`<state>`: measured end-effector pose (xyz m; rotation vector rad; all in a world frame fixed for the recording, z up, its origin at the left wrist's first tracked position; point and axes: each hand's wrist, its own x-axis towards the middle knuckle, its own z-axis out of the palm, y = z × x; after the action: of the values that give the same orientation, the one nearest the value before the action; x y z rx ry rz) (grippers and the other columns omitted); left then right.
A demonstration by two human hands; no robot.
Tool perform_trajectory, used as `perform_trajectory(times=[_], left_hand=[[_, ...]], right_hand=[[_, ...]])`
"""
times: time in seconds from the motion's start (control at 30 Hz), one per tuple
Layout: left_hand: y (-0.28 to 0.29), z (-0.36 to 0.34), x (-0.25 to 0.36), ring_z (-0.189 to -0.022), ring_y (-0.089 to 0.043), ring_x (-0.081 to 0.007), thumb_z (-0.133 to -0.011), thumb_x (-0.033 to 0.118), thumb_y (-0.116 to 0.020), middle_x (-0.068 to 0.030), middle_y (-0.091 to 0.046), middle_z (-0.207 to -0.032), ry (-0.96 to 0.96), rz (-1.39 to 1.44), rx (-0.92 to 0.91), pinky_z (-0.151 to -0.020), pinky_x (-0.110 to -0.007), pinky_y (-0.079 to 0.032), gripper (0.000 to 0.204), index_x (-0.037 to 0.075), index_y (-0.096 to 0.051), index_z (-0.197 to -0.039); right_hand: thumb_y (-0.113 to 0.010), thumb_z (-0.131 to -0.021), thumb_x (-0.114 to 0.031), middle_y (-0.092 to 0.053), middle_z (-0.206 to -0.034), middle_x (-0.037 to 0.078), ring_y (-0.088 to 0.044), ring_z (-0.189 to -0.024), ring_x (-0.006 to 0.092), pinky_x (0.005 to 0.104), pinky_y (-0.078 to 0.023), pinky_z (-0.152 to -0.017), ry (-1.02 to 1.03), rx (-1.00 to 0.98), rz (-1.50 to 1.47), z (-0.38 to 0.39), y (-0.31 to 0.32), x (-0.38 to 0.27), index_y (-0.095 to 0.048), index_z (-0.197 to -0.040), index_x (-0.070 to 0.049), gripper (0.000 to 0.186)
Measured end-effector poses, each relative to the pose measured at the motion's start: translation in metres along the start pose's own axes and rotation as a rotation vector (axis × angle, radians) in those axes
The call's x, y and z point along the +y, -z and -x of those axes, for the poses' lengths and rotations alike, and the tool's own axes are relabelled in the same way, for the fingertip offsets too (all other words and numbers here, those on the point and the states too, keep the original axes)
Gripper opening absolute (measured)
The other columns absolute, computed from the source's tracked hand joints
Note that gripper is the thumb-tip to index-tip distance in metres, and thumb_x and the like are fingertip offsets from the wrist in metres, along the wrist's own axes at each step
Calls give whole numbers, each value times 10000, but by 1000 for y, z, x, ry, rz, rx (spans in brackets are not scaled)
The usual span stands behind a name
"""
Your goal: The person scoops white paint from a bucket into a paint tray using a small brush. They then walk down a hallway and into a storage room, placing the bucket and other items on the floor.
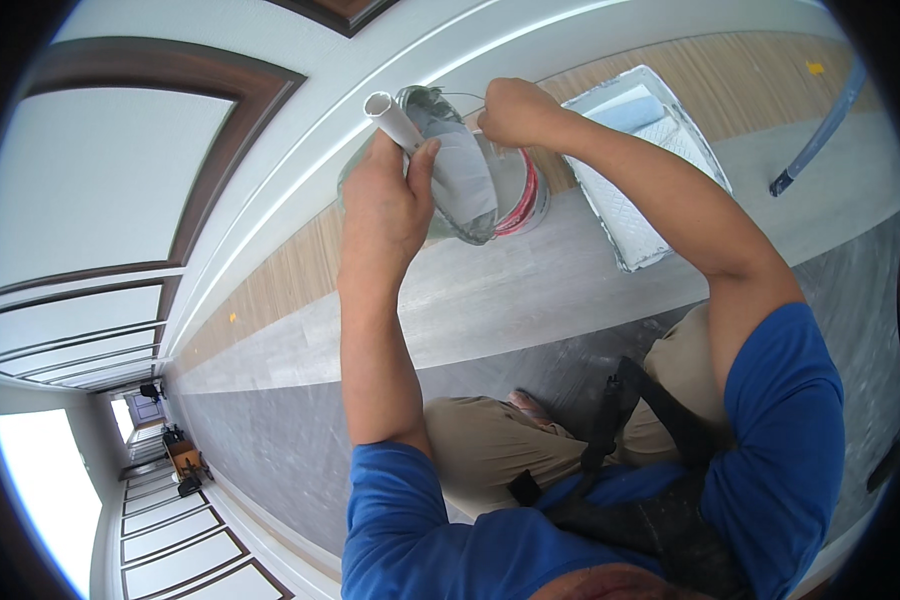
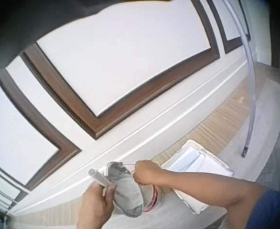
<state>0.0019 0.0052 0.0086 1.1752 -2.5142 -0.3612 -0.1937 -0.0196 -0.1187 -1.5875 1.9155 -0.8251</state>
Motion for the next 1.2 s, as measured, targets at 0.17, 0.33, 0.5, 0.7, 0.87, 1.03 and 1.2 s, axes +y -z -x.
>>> perform_trajectory(times=[0.17, 0.33, 0.5, 0.7, 0.87, 1.03, 1.2], left_hand=[[0, 0, 0, -991, -720, -395, -1026, 239, -604, -258, -718, -967, 28, 9, -17, -802, -439, -558, 290, -25, -601, -1146], [-1, -2, -2, -976, -722, -389, -1027, 234, -602, -254, -718, -957, -12, 9, 0, -802, -440, -559, 286, -31, -595, -1134], [-3, -1, -5, -950, -722, -388, -1021, 230, -610, -249, -716, -949, -24, 17, 17, -785, -434, -555, 286, -31, -592, -1137], [-6, -2, -1, -809, -667, -451, -990, 182, -621, -248, -681, -871, -47, 80, 23, -695, -501, -504, 228, 6, -551, -1116], [-7, -2, 1, -816, -670, -452, -991, 195, -622, -242, -685, -871, -34, 40, 15, -696, -509, -506, 240, 14, -542, -1127], [-7, -1, -2, -811, -670, -448, -993, 201, -622, -240, -684, -869, -29, 32, 21, -693, -512, -504, 247, 13, -540, -1131], [-6, 0, -5, -795, -663, -448, -992, 196, -621, -245, -679, -857, -27, 11, 31, -679, -512, -496, 247, 4, -544, -1125]], right_hand=[[-617, -839, -187, -679, -841, 331, -699, -849, 448, 491, -552, -809, -4, -40, 10, -1, -16, 13, -713, -789, 99, 305], [-587, -859, -193, -671, -676, 271, -705, -657, 369, 458, -565, -718, -66, -192, -104, 0, -44, 21, -692, -717, 112, 353], [-617, -805, -153, -667, -629, 237, -682, -562, 298, 406, -551, -592, -93, -181, -138, -5, -36, 23, -687, -663, 88, 289], [-596, -872, -184, -674, -625, 197, -631, -490, 250, 376, -520, -486, -183, -117, -310, 0, -26, 18, -682, -690, 79, 331], [-586, -919, -215, -677, -627, 172, -599, -453, 222, 364, -497, -444, -88, -146, -252, 1, -16, 10, -680, -705, 61, 361], [-603, -912, -203, -668, -616, 164, -594, -452, 235, 367, -498, -454, -85, -201, -276, -2, 2, 1, -703, -718, 23, 315], [-694, -834, -160, -723, -772, 194, -694, -683, 316, 399, -559, -661, 154, -267, 192, -3, 5, 2, -769, -892, 2, 187]])
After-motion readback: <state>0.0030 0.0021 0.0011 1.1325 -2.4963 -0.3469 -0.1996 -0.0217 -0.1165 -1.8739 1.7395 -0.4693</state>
